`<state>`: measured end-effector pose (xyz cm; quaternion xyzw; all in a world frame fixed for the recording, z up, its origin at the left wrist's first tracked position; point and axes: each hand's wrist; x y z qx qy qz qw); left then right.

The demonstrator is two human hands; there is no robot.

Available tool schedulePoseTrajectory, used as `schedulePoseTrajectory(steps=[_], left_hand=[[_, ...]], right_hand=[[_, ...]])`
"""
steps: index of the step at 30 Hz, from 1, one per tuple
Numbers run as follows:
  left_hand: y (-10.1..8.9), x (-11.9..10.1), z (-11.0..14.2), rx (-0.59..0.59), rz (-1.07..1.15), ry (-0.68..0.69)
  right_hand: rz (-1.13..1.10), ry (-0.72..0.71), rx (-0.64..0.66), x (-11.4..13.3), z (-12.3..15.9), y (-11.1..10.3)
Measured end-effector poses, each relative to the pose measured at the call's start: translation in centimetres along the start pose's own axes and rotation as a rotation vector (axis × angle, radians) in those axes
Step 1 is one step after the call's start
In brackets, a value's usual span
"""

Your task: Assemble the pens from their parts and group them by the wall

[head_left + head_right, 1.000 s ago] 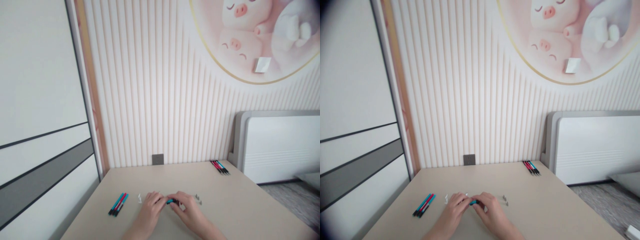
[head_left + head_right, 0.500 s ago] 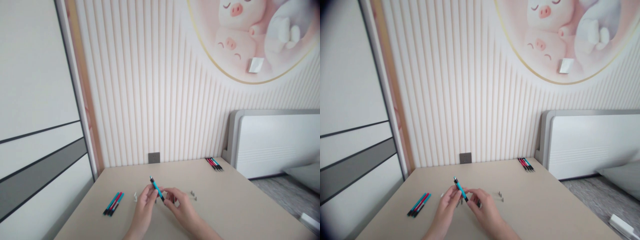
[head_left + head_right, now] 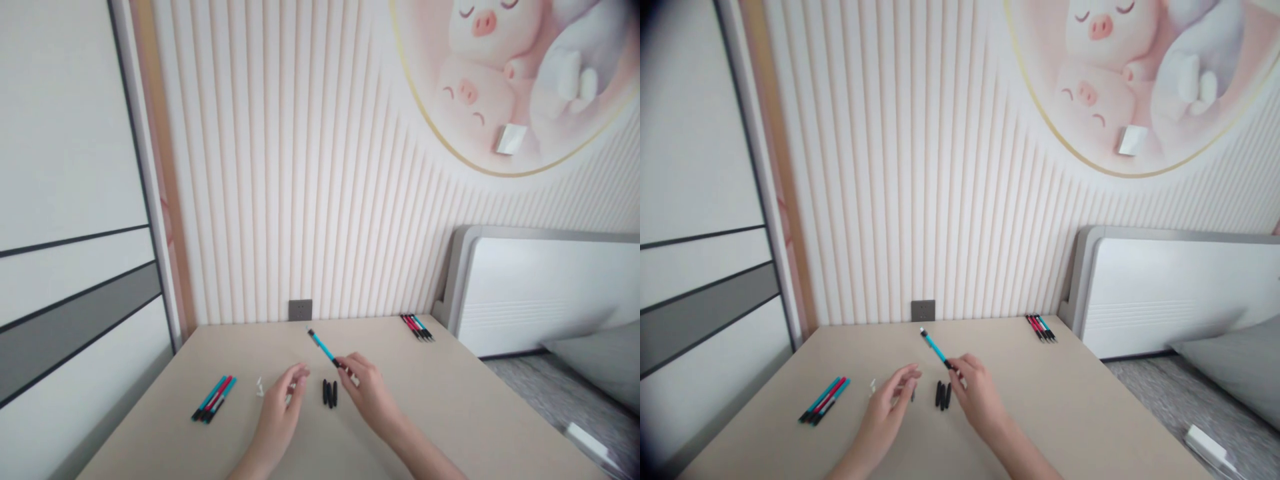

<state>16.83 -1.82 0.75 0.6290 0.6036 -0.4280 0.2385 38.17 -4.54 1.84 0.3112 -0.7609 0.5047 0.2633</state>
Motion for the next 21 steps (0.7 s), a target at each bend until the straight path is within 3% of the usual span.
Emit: schedulePoseTrajectory(steps=[4,7,9,14,21], left_hand=[[0.3,0.0,0.7,0.264,-0.261,0.248],[0.7,-0.2,0.8,0.346,-0.332,0.296],[0.8,-0.4,0.9,0.378,-0.359,0.301],[0.8,-0.5,0.9,0.435,-0.399,0.297],[0.8,-0.2,1.0,0.435,-0.407,0.321]], right_hand=[[0.390,0.312,-0.107,-6.3,-3.5,-5.4],[0.506,0.481,-0.146,-11.0,-5.0,-9.1],[0.570,0.567,-0.150,-13.4,-5.3,-10.5],[0.659,0.668,-0.153,-16.6,-5.6,-10.3],[0.714,0.737,-0.224,-17.9,-5.2,-9.2]])
Point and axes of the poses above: each hand's wrist, its own z-axis away from the middle knuckle, its own y-axis out of the palm, x = y × z, and after that the axes turned 12 degrees about y, right-handed
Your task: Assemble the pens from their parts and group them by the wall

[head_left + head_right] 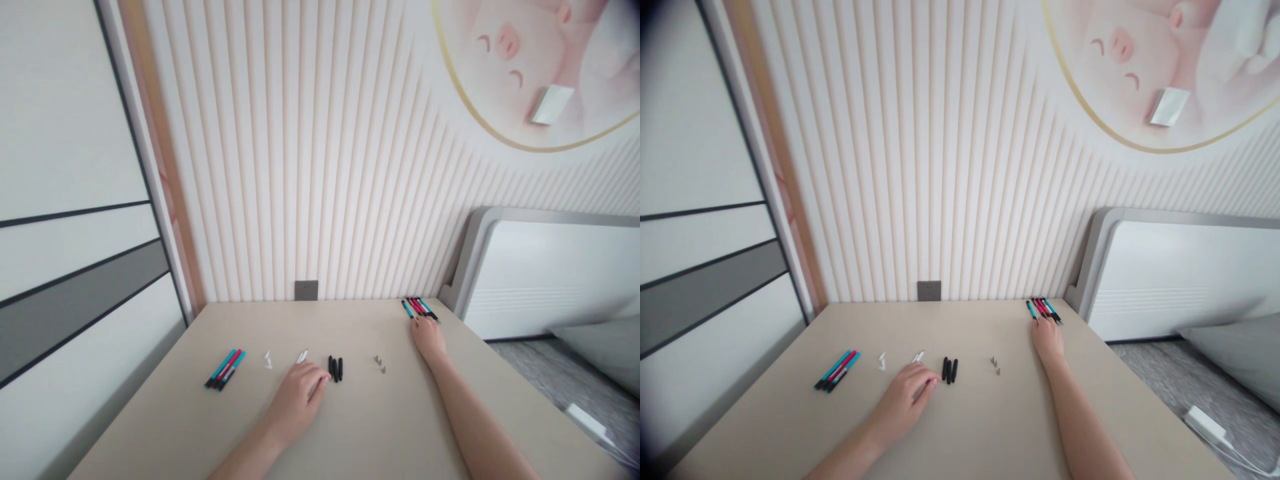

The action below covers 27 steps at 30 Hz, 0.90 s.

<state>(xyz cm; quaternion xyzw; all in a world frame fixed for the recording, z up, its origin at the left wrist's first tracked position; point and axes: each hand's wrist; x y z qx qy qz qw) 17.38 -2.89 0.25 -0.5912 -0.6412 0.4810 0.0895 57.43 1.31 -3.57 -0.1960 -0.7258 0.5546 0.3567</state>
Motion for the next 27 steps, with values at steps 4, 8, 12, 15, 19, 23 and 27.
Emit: schedulePoseTrajectory(steps=[4,8,12,15,19,23,27], left_hand=[[0.2,-0.1,0.0,0.002,-0.023,0.012],[0.3,-0.1,0.0,0.015,-0.034,0.022],[0.0,-0.1,-0.1,-0.004,-0.031,0.007],[-0.2,0.0,-0.1,-0.024,-0.027,0.004],[-0.4,0.3,0.0,-0.032,-0.037,-0.002],[-0.6,0.8,0.1,-0.054,-0.068,-0.009],[-0.7,1.1,0.0,-0.070,-0.095,-0.011]], right_hand=[[0.015,0.021,0.012,-0.9,0.5,0.0],[0.009,0.046,0.021,-1.3,0.6,-0.1],[-0.007,0.108,0.021,-1.2,0.3,-0.1],[-0.021,0.143,0.018,-1.2,-0.1,-0.2],[-0.033,0.191,0.009,-1.3,-0.6,-0.2],[-0.041,0.206,0.008,-1.4,-0.9,-0.1],[-0.044,0.218,0.007,-1.4,-1.3,0.1]])
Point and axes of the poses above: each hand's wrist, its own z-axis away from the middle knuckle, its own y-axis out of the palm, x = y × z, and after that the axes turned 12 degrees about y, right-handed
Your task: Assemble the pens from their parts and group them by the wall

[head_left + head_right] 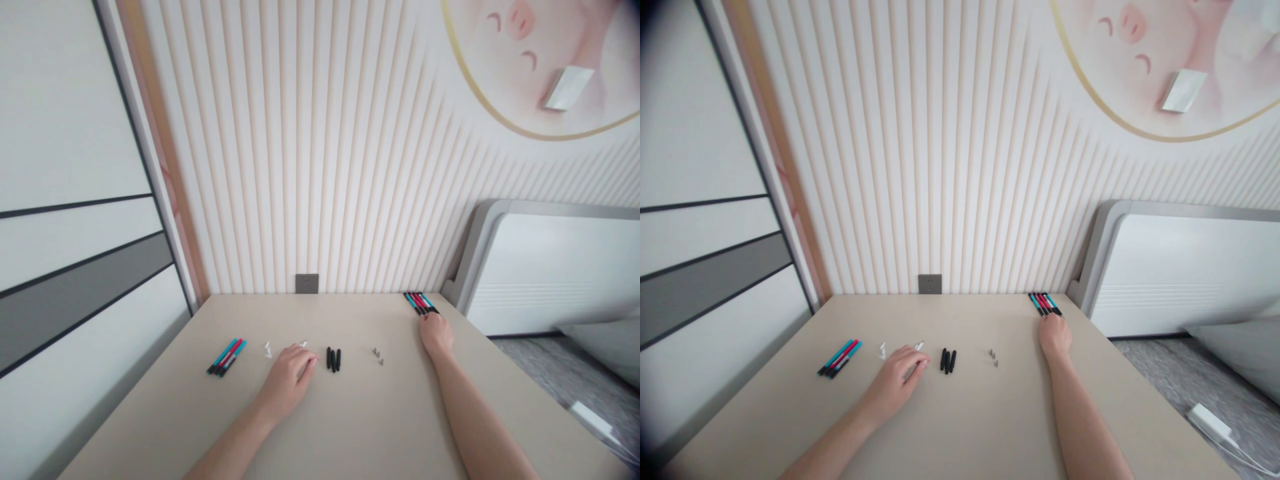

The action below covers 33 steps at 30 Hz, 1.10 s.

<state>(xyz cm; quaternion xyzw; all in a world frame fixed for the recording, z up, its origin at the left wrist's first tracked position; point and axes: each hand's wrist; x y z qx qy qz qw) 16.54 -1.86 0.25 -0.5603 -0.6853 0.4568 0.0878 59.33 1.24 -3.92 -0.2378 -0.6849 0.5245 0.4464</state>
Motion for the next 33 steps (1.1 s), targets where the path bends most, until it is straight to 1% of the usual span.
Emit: schedulePoseTrajectory(steps=[7,12,15,19,21,23,26,29,31,33], left_hand=[[-0.1,0.6,0.0,-0.014,-0.060,0.018],[-1.7,1.4,0.0,-0.039,-0.192,0.017],[-3.2,2.8,0.2,-0.073,-0.243,-0.026],[-4.8,5.4,1.0,-0.135,-0.298,-0.103],[-5.2,6.3,1.4,-0.142,-0.316,-0.134],[-5.0,6.6,1.8,-0.131,-0.327,-0.157],[-4.2,6.1,2.1,-0.076,-0.320,-0.149],[-3.1,4.7,1.9,-0.002,-0.294,-0.092],[-2.5,3.8,1.8,0.038,-0.279,-0.056],[-2.0,3.1,1.6,0.068,-0.268,-0.033]], right_hand=[[0.004,0.020,0.005,0.0,-0.4,0.1],[0.016,0.004,0.008,-0.2,-0.3,0.0],[0.020,-0.024,0.005,-0.4,0.0,-0.2],[0.008,-0.078,-0.016,-0.9,1.1,-0.6],[-0.008,-0.109,-0.031,-0.9,1.9,-1.0],[-0.031,-0.154,-0.048,-0.7,2.8,-1.5],[-0.080,-0.261,-0.077,0.4,4.6,-2.3],[-0.153,-0.444,-0.106,2.4,7.8,-2.7],[-0.244,-0.710,-0.100,4.2,11.0,-2.6],[-0.254,-0.850,-0.058,6.0,14.9,-2.1]])
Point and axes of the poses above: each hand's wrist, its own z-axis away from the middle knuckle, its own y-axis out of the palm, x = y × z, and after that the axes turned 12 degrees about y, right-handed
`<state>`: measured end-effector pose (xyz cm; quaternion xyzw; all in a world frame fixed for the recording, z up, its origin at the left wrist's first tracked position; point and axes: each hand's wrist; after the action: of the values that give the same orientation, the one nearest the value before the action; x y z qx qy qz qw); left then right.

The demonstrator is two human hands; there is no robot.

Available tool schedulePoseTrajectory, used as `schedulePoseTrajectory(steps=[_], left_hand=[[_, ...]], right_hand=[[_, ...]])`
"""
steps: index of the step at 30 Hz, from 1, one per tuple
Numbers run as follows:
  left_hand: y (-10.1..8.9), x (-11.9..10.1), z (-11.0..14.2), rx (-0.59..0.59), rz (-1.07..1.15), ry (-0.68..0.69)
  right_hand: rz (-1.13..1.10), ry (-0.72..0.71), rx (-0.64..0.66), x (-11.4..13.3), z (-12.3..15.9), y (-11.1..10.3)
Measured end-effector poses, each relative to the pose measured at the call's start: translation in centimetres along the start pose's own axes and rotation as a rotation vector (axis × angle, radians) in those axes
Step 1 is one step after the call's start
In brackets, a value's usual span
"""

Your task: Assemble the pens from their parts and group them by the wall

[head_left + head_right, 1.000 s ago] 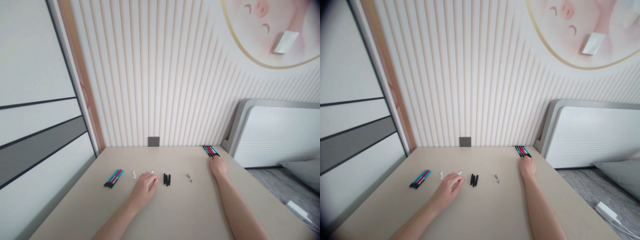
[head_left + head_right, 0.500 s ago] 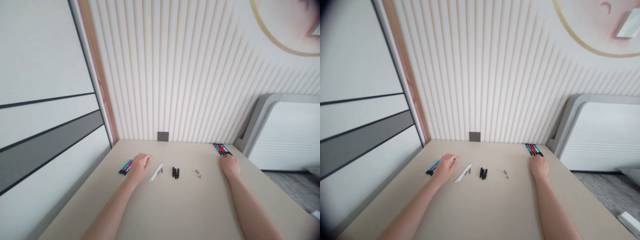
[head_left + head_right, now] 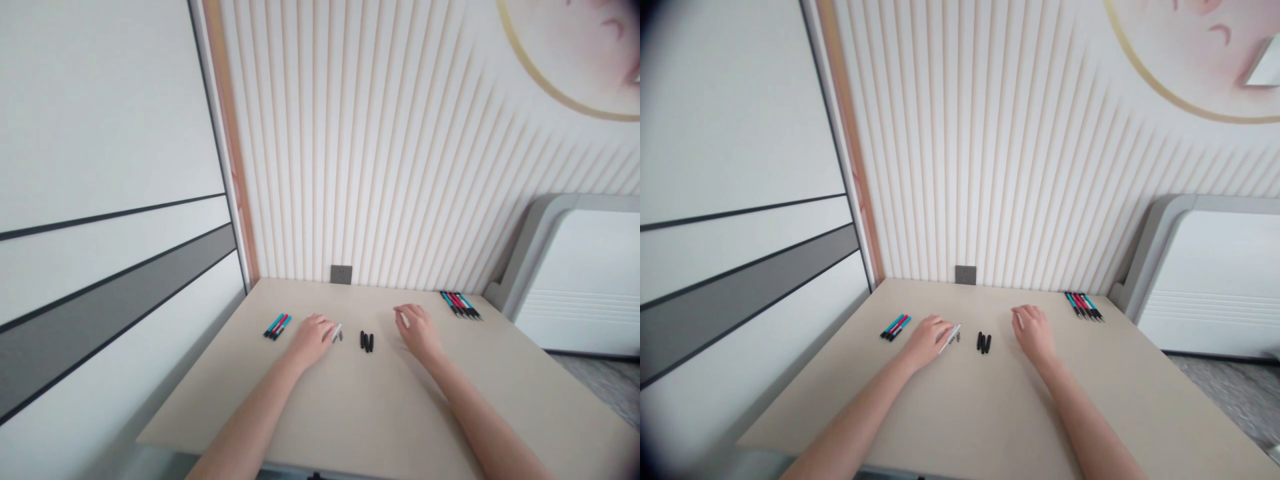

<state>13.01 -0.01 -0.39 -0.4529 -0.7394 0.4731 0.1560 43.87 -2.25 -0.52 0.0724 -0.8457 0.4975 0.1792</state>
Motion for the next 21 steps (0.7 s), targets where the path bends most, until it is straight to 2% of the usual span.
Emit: schedulePoseTrajectory(steps=[3,6,8,11,14,17,21], left_hand=[[0.1,-0.5,-0.1,0.028,0.000,0.010],[-0.4,0.3,-0.1,0.028,-0.033,-0.037],[-1.3,1.5,0.1,0.004,-0.081,-0.114],[-3.1,3.9,0.9,-0.027,-0.165,-0.274],[-4.3,6.3,2.1,-0.026,-0.238,-0.446],[-4.5,7.6,3.1,0.032,-0.262,-0.567],[-3.9,8.1,3.5,0.106,-0.245,-0.622]], right_hand=[[-0.079,-0.236,0.060,5.9,1.9,1.8],[-0.122,-0.305,0.097,10.3,3.0,3.3],[-0.140,-0.330,0.119,11.7,3.4,3.8],[-0.163,-0.349,0.143,11.4,4.0,3.6],[-0.176,-0.336,0.154,9.5,4.7,2.6],[-0.227,-0.249,0.147,7.7,4.9,1.9],[-0.279,-0.114,0.117,6.7,4.2,1.9]])
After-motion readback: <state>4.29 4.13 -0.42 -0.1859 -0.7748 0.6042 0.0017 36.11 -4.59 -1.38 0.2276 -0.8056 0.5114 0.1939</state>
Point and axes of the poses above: each hand's wrist, its own z-axis away from the middle knuckle, its own y-axis out of the palm, x = y × z, and after that the axes turned 12 degrees about y, right-handed
